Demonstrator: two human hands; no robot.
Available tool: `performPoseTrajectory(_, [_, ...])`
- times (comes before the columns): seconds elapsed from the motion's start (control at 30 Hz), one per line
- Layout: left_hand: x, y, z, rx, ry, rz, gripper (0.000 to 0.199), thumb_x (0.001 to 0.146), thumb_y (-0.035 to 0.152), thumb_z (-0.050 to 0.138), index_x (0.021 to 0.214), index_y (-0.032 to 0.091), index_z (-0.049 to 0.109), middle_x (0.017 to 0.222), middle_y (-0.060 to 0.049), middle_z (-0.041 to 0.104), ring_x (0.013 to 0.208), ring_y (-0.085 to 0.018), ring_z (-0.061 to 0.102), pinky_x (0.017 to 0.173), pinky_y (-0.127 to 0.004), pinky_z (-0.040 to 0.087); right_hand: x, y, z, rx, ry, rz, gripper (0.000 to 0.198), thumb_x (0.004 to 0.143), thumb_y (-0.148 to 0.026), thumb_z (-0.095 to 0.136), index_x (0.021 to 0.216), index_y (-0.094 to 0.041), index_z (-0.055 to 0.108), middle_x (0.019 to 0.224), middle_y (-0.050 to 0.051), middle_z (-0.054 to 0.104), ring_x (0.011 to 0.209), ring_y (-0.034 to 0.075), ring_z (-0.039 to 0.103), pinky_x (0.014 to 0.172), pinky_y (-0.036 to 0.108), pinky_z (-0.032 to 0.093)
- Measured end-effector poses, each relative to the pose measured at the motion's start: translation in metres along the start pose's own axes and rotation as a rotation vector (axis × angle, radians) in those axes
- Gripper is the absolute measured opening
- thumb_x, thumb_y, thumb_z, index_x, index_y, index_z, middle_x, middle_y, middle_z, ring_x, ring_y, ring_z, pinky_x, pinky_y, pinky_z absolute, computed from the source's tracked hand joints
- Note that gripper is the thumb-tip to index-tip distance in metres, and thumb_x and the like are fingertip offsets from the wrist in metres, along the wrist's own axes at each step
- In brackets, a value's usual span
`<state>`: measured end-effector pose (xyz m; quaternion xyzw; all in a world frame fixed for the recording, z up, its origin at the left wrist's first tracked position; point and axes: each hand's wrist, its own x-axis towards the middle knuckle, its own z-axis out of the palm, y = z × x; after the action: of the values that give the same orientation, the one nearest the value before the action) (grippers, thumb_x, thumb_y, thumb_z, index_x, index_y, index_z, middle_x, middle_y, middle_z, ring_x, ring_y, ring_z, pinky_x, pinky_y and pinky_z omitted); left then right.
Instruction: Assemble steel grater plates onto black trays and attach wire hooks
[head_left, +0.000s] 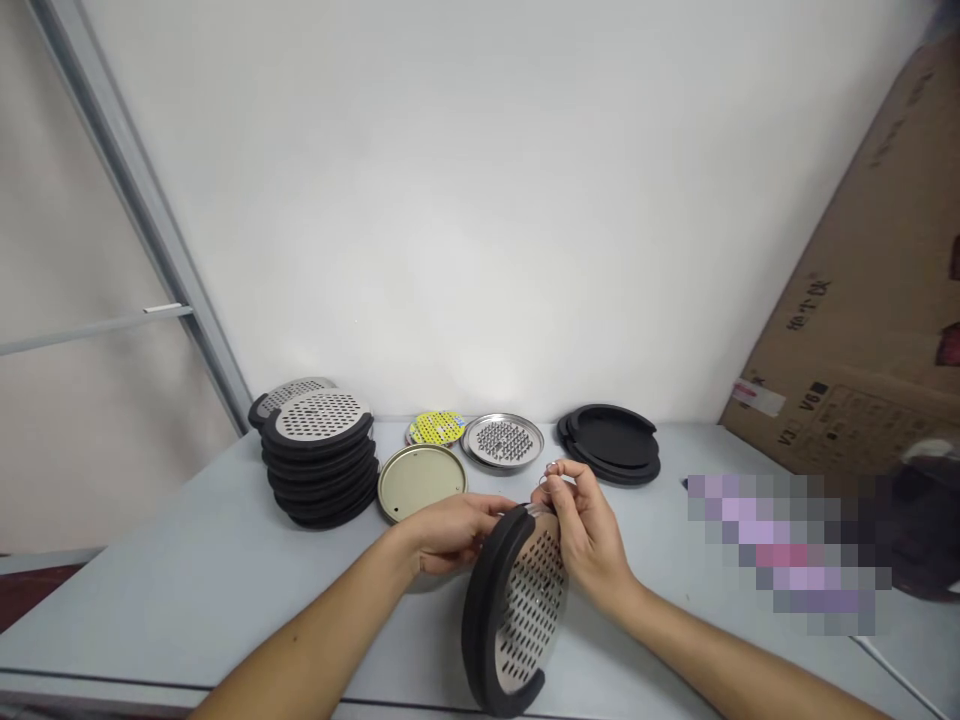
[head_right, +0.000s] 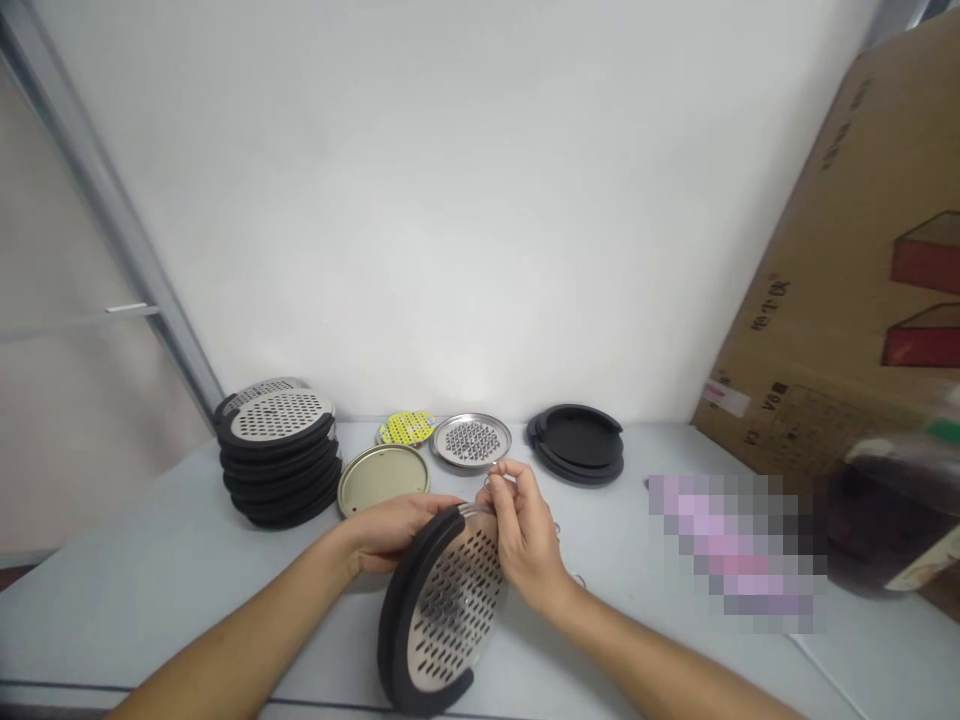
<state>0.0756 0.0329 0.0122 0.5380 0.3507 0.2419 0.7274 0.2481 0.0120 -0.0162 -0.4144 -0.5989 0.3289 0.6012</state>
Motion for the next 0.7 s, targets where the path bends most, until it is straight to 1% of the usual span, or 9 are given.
performPoseTrajectory(0.07, [0.001, -0.001, 0.004, -0.21, -0.09, -0.118, 0.016, 0.07, 0.017, 0.071, 0.085, 0.012, 0.07, 0.075, -0.003, 0.068, 0.063, -0.011, 0.06, 0.063, -0.022, 0.046, 0.0, -0.001, 0.001, 0.006, -0.002, -0.003, 0.02, 0.097, -0.043, 0.041, 0.104, -0.024, 0.044, 0.073, -0.001, 0.057, 0.066, 0.014, 0.057, 0.061, 0.025, 0.047])
performPoseTrajectory(0.1, [0.003, -0.002, 0.006, -0.276, -0.113, -0.161, 0.012, 0.071, 0.019, 0.071, 0.08, 0.011, 0.069, 0.073, -0.004, 0.067, 0.062, -0.01, 0.059, 0.062, -0.021, 0.046, 0.0, -0.002, 0.001, 0.005, 0.0, -0.01, 0.02, 0.097, -0.042, 0.041, 0.103, -0.024, 0.044, 0.073, -0.001, 0.057, 0.066, 0.014, 0.057, 0.06, 0.024, 0.047])
performPoseTrajectory(0.2, [0.008, -0.008, 0.007, -0.392, -0.183, -0.31, 0.014, 0.075, 0.023, 0.066, 0.07, 0.01, 0.066, 0.067, -0.005, 0.065, 0.056, -0.011, 0.056, 0.058, -0.022, 0.044, 0.0, -0.001, 0.001, 0.002, 0.004, -0.03, 0.02, 0.097, -0.042, 0.041, 0.104, -0.024, 0.044, 0.073, -0.001, 0.057, 0.065, 0.014, 0.057, 0.059, 0.024, 0.047])
performPoseTrajectory(0.27, [0.013, -0.015, 0.005, -0.415, -0.189, -0.367, 0.016, 0.076, 0.024, 0.064, 0.068, 0.011, 0.064, 0.064, -0.004, 0.063, 0.054, -0.011, 0.054, 0.056, -0.023, 0.043, 0.0, 0.001, 0.0, -0.009, 0.014, -0.04, 0.02, 0.097, -0.042, 0.041, 0.104, -0.024, 0.045, 0.073, 0.0, 0.058, 0.065, 0.015, 0.058, 0.061, 0.025, 0.048])
performPoseTrajectory(0.37, [0.022, -0.026, 0.002, -0.423, -0.177, -0.385, 0.019, 0.075, 0.027, 0.064, 0.067, 0.011, 0.062, 0.061, -0.004, 0.061, 0.054, -0.012, 0.052, 0.056, -0.023, 0.041, 0.0, 0.003, -0.002, -0.043, 0.035, -0.056, 0.02, 0.097, -0.042, 0.041, 0.104, -0.024, 0.046, 0.075, 0.0, 0.059, 0.07, 0.015, 0.059, 0.066, 0.026, 0.048])
performPoseTrajectory(0.47, [0.027, -0.032, 0.002, -0.448, -0.245, -0.383, 0.02, 0.075, 0.03, 0.063, 0.071, 0.011, 0.061, 0.065, -0.004, 0.062, 0.055, -0.012, 0.053, 0.06, -0.024, 0.042, -0.001, 0.004, -0.003, -0.064, 0.049, -0.045, 0.019, 0.097, -0.042, 0.041, 0.104, -0.025, 0.045, 0.076, 0.0, 0.061, 0.07, 0.015, 0.059, 0.067, 0.027, 0.049])
performPoseTrajectory(0.57, [0.027, -0.03, 0.007, -0.465, -0.309, -0.347, 0.019, 0.074, 0.03, 0.062, 0.077, 0.012, 0.061, 0.07, -0.003, 0.063, 0.056, -0.012, 0.052, 0.065, -0.026, 0.042, -0.002, 0.003, -0.003, -0.071, 0.056, -0.028, 0.02, 0.097, -0.043, 0.041, 0.104, -0.025, 0.045, 0.076, 0.0, 0.061, 0.068, 0.015, 0.059, 0.063, 0.026, 0.049])
performPoseTrajectory(0.63, [0.024, -0.027, 0.011, -0.443, -0.324, -0.326, 0.02, 0.074, 0.031, 0.061, 0.077, 0.012, 0.061, 0.07, -0.003, 0.062, 0.06, -0.013, 0.053, 0.07, -0.027, 0.042, -0.003, 0.003, -0.003, -0.066, 0.064, -0.025, 0.021, 0.096, -0.043, 0.041, 0.104, -0.025, 0.045, 0.076, 0.0, 0.06, 0.066, 0.014, 0.059, 0.059, 0.024, 0.048])
performPoseTrajectory(0.7, [0.021, -0.026, 0.015, -0.411, -0.322, -0.294, 0.022, 0.073, 0.033, 0.06, 0.076, 0.011, 0.061, 0.071, -0.005, 0.061, 0.067, -0.015, 0.055, 0.076, -0.028, 0.041, -0.003, 0.003, -0.002, -0.039, 0.063, -0.006, 0.021, 0.096, -0.044, 0.041, 0.104, -0.025, 0.044, 0.075, -0.001, 0.059, 0.058, 0.012, 0.056, 0.052, 0.022, 0.046])
